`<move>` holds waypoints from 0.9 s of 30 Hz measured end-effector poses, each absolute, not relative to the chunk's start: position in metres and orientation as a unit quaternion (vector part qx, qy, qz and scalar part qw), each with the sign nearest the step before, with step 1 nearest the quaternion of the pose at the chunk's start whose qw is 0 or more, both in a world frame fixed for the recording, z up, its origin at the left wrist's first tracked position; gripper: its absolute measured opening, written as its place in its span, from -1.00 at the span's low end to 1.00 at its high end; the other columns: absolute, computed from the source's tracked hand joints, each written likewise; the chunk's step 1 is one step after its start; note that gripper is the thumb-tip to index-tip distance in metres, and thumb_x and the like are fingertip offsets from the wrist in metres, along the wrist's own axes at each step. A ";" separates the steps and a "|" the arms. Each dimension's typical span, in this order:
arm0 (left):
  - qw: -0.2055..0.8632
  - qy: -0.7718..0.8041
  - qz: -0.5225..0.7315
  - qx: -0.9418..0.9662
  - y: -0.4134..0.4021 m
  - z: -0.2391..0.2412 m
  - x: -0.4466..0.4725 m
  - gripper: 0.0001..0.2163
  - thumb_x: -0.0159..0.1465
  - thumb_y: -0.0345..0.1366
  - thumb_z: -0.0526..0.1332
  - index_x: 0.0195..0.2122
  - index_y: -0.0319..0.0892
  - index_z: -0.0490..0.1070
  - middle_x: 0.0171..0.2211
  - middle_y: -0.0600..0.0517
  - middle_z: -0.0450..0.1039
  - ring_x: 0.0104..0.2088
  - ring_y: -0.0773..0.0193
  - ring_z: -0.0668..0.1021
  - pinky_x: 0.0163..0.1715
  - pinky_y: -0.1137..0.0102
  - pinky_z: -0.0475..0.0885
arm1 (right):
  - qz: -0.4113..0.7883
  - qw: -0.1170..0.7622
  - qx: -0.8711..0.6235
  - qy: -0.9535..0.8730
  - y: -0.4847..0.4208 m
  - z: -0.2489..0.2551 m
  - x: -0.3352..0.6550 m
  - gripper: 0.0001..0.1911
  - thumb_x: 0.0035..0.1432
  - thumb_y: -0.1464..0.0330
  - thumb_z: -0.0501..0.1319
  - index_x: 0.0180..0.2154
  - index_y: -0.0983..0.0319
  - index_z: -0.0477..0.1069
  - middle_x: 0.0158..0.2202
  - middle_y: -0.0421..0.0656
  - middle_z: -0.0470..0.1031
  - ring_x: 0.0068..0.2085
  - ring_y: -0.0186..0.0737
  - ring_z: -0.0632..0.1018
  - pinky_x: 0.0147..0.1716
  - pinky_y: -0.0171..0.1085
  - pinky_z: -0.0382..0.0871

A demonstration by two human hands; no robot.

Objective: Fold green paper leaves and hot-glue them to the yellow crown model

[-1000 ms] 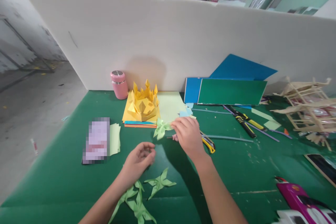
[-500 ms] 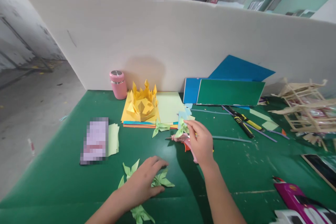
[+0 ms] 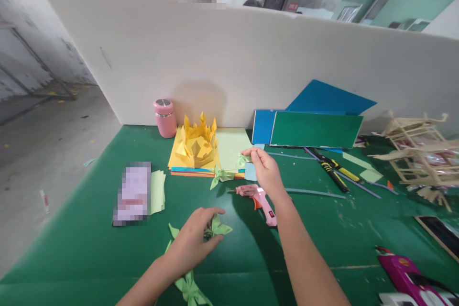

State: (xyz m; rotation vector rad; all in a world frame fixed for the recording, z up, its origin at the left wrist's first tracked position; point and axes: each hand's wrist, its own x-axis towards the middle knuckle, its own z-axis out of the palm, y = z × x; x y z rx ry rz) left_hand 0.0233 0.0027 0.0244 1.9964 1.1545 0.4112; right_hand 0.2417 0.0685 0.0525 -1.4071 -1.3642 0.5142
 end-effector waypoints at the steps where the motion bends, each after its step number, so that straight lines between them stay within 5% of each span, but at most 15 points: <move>1: 0.389 0.458 0.166 0.782 0.003 0.024 0.023 -0.63 0.11 -0.43 0.18 -0.02 -0.08 0.35 -0.35 0.04 0.37 -0.34 0.19 0.45 -0.27 0.29 0.40 | 0.212 0.528 -0.590 -0.573 0.073 0.052 0.245 -0.70 0.20 0.22 -0.04 -0.41 0.18 0.36 -0.26 -0.09 0.56 -0.19 -0.13 0.54 -0.17 -0.17 0.35; 6: 0.394 0.471 0.178 0.769 0.005 0.024 0.023 -0.65 0.09 -0.39 0.19 -0.06 -0.10 0.39 -0.39 0.05 0.38 -0.39 0.21 0.43 -0.31 0.32 0.40 | 0.165 0.529 -0.604 -0.572 0.095 0.052 0.265 -0.64 0.17 0.14 0.00 -0.52 0.19 0.36 -0.17 -0.04 0.51 -0.08 -0.08 0.47 -0.07 -0.13 0.26; 11: 0.404 0.488 0.177 0.754 0.006 0.025 0.024 -0.64 0.09 -0.34 0.19 -0.05 -0.10 0.40 -0.39 0.04 0.41 -0.40 0.22 0.42 -0.31 0.33 0.39 | 0.134 0.525 -0.626 -0.561 0.102 0.052 0.272 -0.47 0.16 -0.01 -0.03 -0.70 0.15 0.16 -0.56 -0.16 0.38 -0.36 -0.14 0.45 -0.19 -0.15 0.26; 14: 0.406 0.493 0.171 0.750 0.007 0.027 0.025 -0.64 0.09 -0.32 0.19 -0.04 -0.11 0.40 -0.40 0.05 0.40 -0.40 0.23 0.42 -0.31 0.34 0.39 | 0.153 0.512 -0.625 -0.569 0.102 0.051 0.268 -0.39 0.13 -0.12 -0.07 -0.72 0.16 0.19 -0.63 -0.18 0.35 -0.42 -0.16 0.45 -0.24 -0.17 0.29; 20: 0.421 0.507 0.196 0.726 0.009 0.029 0.023 -0.66 0.08 -0.27 0.20 -0.07 -0.07 0.40 -0.50 0.14 0.31 -0.46 0.27 0.40 -0.41 0.42 0.33 | 0.201 0.498 -0.610 -0.583 0.089 0.053 0.254 -0.29 0.21 -0.10 -0.26 -0.21 0.22 0.47 -0.26 -0.05 0.56 -0.21 -0.13 0.54 -0.21 -0.19 0.37; 27: 0.522 0.505 0.247 0.642 0.011 0.024 0.022 -0.54 0.14 -0.16 0.15 0.07 -0.14 0.20 -0.56 0.23 0.18 -0.60 0.36 0.28 -0.55 0.46 0.21 | 0.190 0.415 -0.664 -0.592 0.071 0.047 0.265 -0.69 0.22 0.31 -0.02 -0.08 0.15 0.40 -0.08 -0.08 0.52 -0.11 -0.08 0.52 -0.15 -0.12 0.34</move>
